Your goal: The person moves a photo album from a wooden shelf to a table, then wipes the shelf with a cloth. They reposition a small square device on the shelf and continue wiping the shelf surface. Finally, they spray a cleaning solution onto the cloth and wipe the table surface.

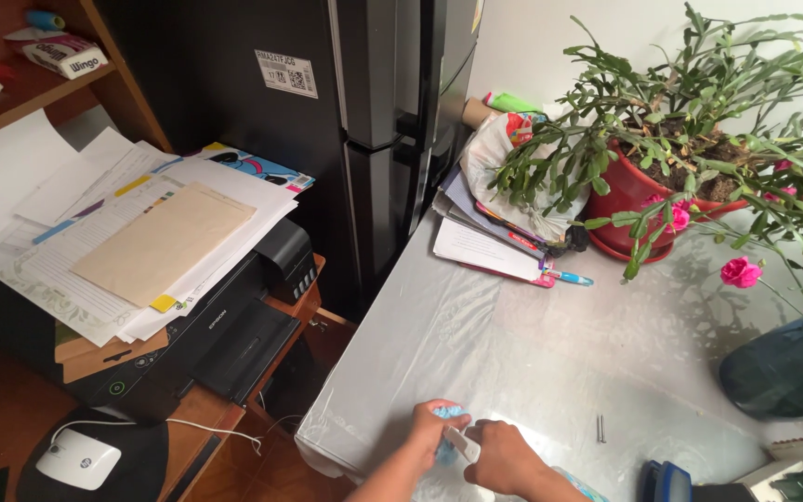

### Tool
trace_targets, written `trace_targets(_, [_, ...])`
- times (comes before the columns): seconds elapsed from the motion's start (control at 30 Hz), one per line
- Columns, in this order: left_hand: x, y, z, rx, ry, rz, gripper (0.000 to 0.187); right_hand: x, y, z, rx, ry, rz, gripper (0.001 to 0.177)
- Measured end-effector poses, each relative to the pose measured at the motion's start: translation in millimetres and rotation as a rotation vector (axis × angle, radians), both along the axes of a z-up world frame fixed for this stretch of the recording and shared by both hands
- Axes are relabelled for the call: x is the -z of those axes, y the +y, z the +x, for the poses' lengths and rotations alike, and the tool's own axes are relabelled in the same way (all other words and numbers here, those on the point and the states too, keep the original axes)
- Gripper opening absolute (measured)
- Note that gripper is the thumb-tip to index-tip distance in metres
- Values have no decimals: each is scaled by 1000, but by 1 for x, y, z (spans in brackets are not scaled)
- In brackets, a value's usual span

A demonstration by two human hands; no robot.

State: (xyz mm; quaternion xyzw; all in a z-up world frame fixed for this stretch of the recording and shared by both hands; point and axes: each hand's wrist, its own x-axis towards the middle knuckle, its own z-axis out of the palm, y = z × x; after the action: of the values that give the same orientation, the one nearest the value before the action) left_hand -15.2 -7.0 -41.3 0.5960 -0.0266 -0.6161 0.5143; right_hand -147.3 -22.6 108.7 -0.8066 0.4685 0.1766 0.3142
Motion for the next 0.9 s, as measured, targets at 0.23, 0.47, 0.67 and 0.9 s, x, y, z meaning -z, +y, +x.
trace_targets(0.23, [32,-17,-3,-3,-369,160,61,-5,1,-1,-10,-13,4,24])
trace_targets(0.47, [-2,-2,20,-52,233,-48,38,1,-6,-3,11,63,-22,48])
trace_targets(0.67, [-26,12,24,45,-109,-59,58,-11,2,5,45,83,21,42])
trace_targets(0.9, [-3,8,21,-90,84,58,32,1,4,1,-35,52,0,28])
